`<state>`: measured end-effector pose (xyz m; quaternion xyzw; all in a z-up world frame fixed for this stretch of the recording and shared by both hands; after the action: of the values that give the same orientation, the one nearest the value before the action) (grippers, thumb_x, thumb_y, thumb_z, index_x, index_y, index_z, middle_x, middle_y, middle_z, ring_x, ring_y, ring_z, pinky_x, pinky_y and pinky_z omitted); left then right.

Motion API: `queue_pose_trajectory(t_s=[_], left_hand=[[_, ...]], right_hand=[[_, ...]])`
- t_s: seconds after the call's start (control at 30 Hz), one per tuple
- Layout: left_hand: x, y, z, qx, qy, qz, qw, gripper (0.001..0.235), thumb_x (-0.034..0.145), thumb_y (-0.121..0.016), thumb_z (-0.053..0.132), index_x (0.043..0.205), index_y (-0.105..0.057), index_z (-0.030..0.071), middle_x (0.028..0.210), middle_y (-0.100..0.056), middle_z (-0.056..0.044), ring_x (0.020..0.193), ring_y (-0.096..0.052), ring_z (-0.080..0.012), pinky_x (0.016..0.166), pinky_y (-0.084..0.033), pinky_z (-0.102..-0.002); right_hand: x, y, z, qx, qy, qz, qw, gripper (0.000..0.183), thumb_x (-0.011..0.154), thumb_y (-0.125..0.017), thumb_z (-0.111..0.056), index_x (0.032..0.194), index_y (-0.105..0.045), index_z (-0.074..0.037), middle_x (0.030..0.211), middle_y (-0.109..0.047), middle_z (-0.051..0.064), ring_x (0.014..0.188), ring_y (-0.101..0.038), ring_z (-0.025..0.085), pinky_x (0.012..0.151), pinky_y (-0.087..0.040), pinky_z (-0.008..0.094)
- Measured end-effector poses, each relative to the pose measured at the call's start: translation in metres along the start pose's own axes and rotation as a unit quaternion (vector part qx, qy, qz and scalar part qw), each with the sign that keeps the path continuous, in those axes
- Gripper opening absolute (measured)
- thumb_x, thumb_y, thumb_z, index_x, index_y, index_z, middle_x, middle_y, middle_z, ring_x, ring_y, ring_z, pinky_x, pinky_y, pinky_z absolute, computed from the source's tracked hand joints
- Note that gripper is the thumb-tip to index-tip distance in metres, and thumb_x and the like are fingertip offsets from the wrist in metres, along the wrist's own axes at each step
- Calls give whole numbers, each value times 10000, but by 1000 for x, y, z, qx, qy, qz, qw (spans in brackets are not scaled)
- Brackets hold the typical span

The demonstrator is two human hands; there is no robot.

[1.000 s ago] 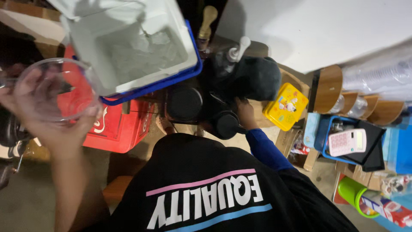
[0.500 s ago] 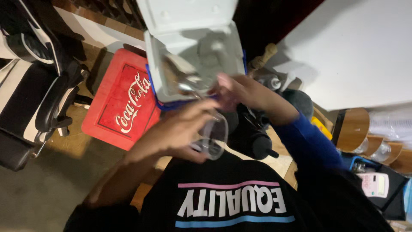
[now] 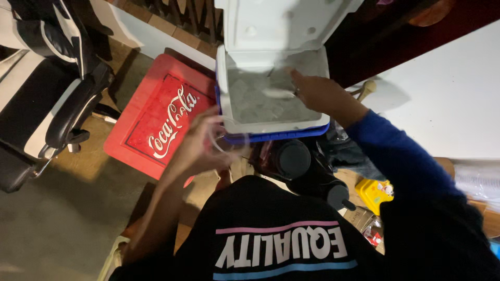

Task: The person scoops ice from a white cooler using a metal scoop and adds it to several plastic cups containing a light-colored beverage. The person repeatedly moves between the cooler and a counter where the cups are placed, filling each cup with ice.

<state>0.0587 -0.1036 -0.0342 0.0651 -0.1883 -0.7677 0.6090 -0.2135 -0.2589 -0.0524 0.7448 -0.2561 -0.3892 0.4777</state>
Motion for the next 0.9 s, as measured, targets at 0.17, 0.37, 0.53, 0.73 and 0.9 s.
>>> queue_pose_trajectory(t_s=[0.17,0.37,0.53,0.73,0.9], left_hand=[[6,4,-61,-20,78,-46,996,884,674,-944,270,1387,-466,60,1482,-534,-154,1373,-541,-284,1136,-445,-424],[21,-1,-72,-151,98,-99,979,829,696,-915,122,1398,-481,49,1399,-573,-116,1327,-557,-259,1128,-464,-420],[12,-13,-89,-254,134,-96,953,866,686,-896,60,1413,-427,46,1334,-612,-112,1273,-609,-226,1057,-536,-396],[7,-18,-97,-278,169,-108,939,887,671,-885,80,1428,-426,23,1288,-625,-129,1207,-629,-212,1000,-556,-373],[0,-16,-91,-281,171,-107,938,963,666,-897,162,1477,-393,40,1301,-600,-104,1147,-614,-214,973,-535,-358]], right_hand=[[38,-47,37,-365,-15,-6,931,194,920,-618,-182,1012,-756,-81,1009,-727,148,988,-672,329,895,-489,561],[61,-53,27,-389,24,47,920,222,818,-650,-215,971,-772,-110,1127,-683,131,1091,-630,328,945,-426,606],[53,-55,10,-435,42,-17,899,281,871,-659,-226,1111,-719,-95,1116,-698,139,1074,-646,323,943,-431,576],[56,-88,-9,-305,43,11,951,363,772,-701,-279,1115,-721,-162,1067,-710,165,1058,-649,360,906,-416,622],[101,-141,11,-119,37,-118,985,307,941,-602,-295,1104,-723,-64,1072,-736,186,1035,-694,375,942,-502,566]])
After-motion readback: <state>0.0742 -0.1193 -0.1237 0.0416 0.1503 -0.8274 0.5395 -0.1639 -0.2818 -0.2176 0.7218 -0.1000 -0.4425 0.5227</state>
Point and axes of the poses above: each hand's wrist, its own x-axis towards the middle knuckle, its own y-axis out of the back of the hand, z = x × y, the point moved 7 cm from there along x, towards the middle knuckle
